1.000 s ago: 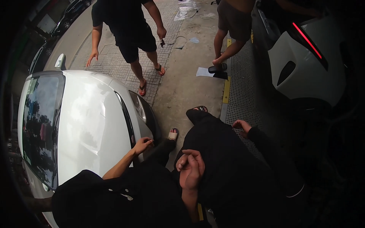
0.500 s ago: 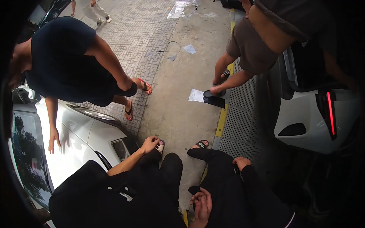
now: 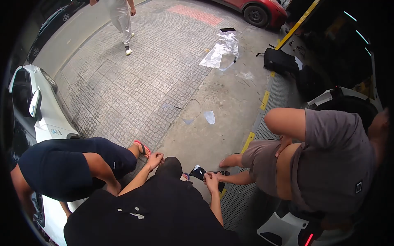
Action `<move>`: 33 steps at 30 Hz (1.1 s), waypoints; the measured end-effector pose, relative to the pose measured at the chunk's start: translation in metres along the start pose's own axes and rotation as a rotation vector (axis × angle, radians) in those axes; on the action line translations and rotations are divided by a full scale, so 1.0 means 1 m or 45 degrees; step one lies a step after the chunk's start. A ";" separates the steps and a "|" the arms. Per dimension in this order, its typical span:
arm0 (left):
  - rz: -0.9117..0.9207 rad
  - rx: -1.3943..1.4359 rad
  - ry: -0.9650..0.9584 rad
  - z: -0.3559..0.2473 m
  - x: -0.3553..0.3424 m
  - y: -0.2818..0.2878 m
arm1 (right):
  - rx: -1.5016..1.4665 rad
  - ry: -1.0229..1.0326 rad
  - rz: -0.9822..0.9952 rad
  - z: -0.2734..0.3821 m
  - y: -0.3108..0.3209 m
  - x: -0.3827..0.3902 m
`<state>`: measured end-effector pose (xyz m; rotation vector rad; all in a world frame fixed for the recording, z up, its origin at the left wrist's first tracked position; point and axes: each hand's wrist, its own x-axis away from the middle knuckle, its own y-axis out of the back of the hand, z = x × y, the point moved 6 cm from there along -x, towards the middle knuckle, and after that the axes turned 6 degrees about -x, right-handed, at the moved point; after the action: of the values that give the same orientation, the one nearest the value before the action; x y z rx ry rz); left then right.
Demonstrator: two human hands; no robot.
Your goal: Inspecting and preparing a car bumper for repair or installation.
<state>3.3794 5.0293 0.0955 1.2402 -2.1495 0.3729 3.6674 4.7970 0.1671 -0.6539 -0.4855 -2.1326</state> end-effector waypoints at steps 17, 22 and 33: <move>0.173 -0.441 -0.078 -0.492 -0.722 0.009 | -0.939 -0.426 -1.170 0.143 0.032 -0.427; 0.127 -0.188 -0.300 -0.672 -0.865 0.032 | -0.663 -0.456 -0.878 0.306 -0.002 -0.713; -0.058 -0.429 0.878 -0.692 -1.150 0.080 | -0.567 0.299 -0.537 0.888 0.039 -1.248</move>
<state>3.9899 6.2108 -0.1033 0.8087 -1.5108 0.3378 4.5954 6.0161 0.1196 -0.5629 -0.0091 -2.7148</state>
